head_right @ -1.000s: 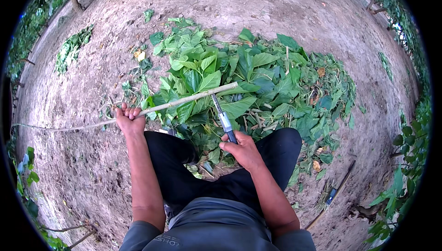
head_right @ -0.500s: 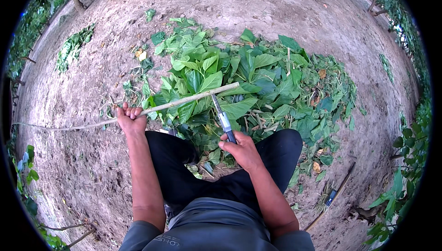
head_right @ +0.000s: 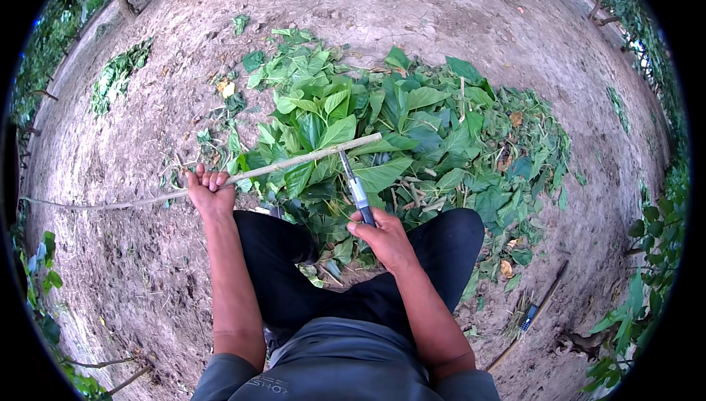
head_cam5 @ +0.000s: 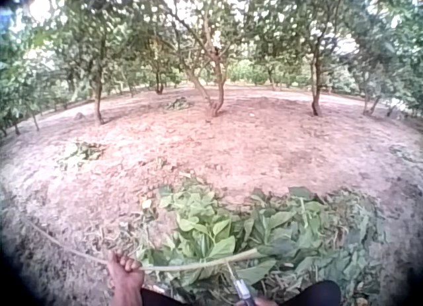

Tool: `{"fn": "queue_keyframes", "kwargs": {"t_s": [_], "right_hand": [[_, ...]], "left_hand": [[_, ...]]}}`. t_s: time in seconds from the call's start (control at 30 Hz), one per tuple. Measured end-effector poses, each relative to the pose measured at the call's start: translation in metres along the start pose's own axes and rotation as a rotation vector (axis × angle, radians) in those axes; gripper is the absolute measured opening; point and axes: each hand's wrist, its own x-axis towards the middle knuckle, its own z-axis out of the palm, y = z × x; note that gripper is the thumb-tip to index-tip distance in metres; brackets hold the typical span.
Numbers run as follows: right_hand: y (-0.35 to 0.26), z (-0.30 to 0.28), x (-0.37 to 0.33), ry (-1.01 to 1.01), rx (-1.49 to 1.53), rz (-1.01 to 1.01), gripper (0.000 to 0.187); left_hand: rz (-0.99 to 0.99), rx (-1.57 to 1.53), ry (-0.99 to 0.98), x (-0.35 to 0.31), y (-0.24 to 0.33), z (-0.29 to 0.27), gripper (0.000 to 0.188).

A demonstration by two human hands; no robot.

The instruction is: The person sits on the ground and removes leaves from a plant stem by hand. Then, using pruning shears, the person strips remaining leaves and small branches from the stem, leaving a bare stick.

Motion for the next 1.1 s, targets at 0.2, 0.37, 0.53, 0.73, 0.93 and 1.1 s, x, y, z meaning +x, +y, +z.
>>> {"fn": "queue_keyframes", "kwargs": {"t_s": [0.2, 0.37, 0.53, 0.73, 0.93, 1.1], "right_hand": [[0.008, -0.001, 0.002, 0.002, 0.052, 0.035, 0.022], [0.008, -0.001, 0.003, -0.002, 0.065, 0.034, 0.022], [0.003, 0.002, 0.003, 0.003, 0.054, 0.026, 0.022], [-0.003, 0.005, 0.007, -0.001, 0.067, 0.022, 0.022], [-0.002, 0.005, 0.015, 0.001, 0.072, 0.002, 0.021], [0.0, 0.012, 0.025, 0.041, 0.124, -0.037, 0.019]], "left_hand": [[0.01, 0.021, -0.019, -0.005, -0.002, 0.005, 0.047], [0.015, 0.011, -0.036, -0.006, -0.002, 0.006, 0.046], [0.003, 0.021, -0.047, -0.006, -0.001, 0.006, 0.046], [-0.006, 0.054, -0.066, -0.01, -0.004, 0.009, 0.045], [-0.027, 0.046, -0.115, -0.011, -0.005, 0.013, 0.044], [-0.039, 0.041, -0.159, -0.012, -0.005, 0.012, 0.044]]}}
